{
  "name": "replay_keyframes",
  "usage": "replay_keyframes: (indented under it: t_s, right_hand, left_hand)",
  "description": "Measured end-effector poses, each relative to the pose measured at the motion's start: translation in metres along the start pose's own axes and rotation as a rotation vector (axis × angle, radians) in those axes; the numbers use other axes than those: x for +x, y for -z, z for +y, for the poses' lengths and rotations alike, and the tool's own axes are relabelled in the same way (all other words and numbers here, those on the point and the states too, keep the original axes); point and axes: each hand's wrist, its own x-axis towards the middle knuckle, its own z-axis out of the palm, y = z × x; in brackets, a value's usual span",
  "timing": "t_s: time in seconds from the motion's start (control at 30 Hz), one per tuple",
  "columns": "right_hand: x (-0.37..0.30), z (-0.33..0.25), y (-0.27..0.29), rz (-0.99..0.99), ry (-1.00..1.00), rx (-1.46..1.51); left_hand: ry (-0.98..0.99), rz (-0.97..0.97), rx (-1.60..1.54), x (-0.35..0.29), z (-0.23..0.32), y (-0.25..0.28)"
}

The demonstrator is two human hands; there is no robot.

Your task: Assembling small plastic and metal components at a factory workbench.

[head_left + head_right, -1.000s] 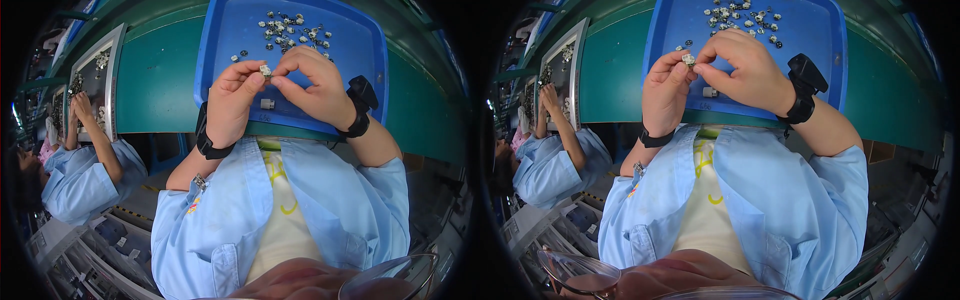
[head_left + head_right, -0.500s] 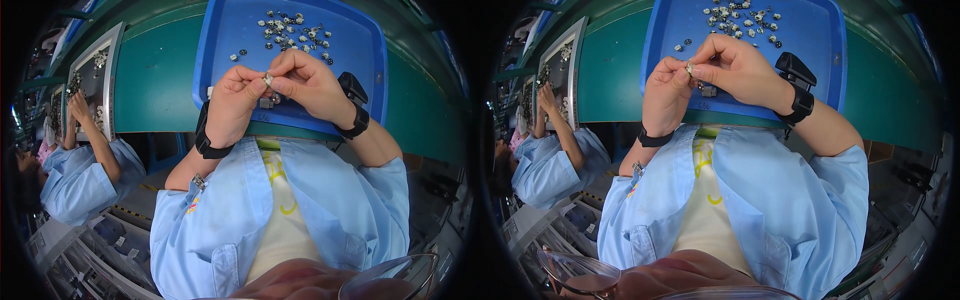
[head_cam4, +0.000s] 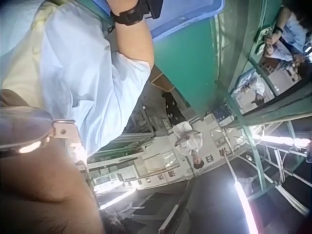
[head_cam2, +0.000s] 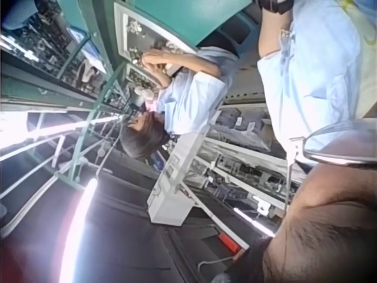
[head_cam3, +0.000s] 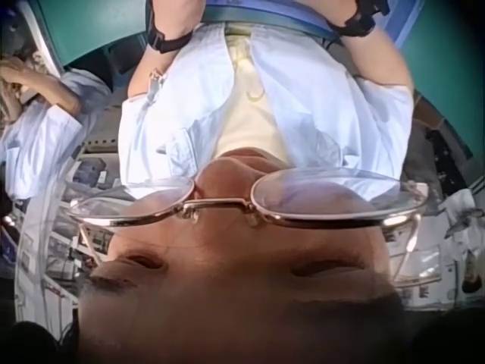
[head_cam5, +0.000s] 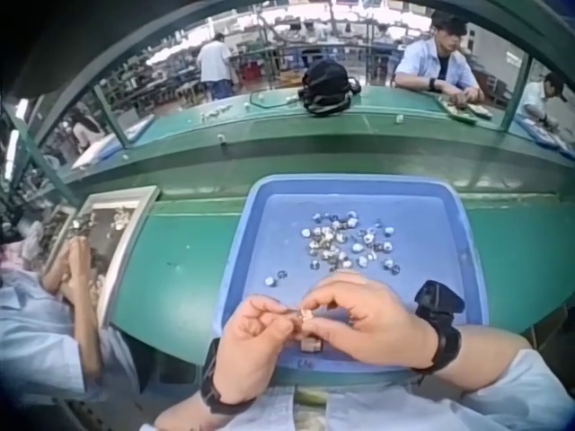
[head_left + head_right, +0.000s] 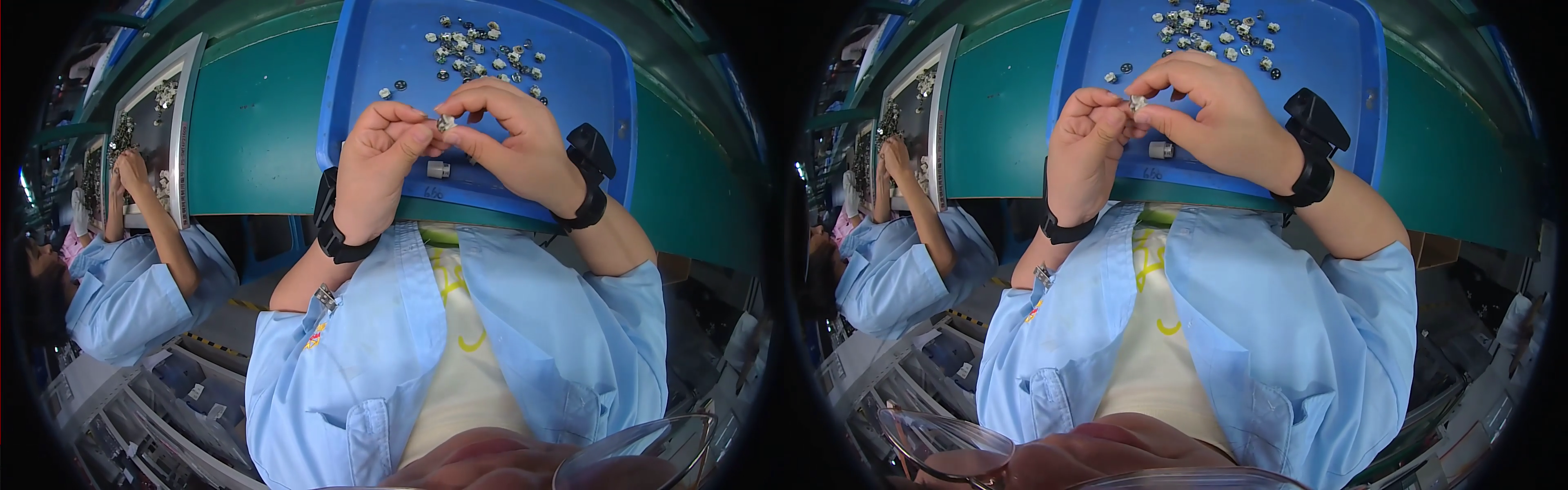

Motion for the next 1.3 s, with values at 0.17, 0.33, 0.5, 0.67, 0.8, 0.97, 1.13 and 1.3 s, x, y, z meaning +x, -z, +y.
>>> replay_keyframes:
  t_s: [0.17, 0.33, 0.5, 0.67, 0.8, 0.97, 1.13, 1.3]
  right_hand:
    - [-0.001, 0.007, -0.009, 0.104, -0.079, 0.157]
    - [0.003, 0.015, -0.002, 0.069, 0.325, -0.320]
    - [0.000, 0.012, -0.007, 0.059, 0.252, -0.286]
    - [-0.002, 0.002, -0.015, 0.149, 0.109, -0.112]
    - [-0.003, 0.001, -0.014, 0.171, 0.179, -0.179]
    - [0.001, 0.004, -0.008, 0.138, 0.316, -0.357]
    - [0.000, -0.001, -0.008, 0.152, 0.290, -0.305]
    - [0.004, 0.002, -0.008, 0.129, 0.312, -0.341]
  left_hand:
    - [0.011, 0.020, 0.064, 0.002, 0.003, -0.002]
    - [0.066, 0.043, 0.098, 0.002, 0.000, 0.000]
    - [0.075, 0.051, -0.006, 0.000, -0.001, 0.002]
    - [0.050, 0.109, 0.052, 0.001, -0.002, -0.001]
    - [0.026, 0.122, 0.146, -0.001, -0.001, -0.002]
    - [0.010, 0.106, 0.267, -0.001, 0.001, -0.005]
    - [-0.052, 0.074, 0.301, -0.006, 0.006, -0.008]
    - [-0.072, 0.065, 0.337, -0.006, 0.009, -0.005]
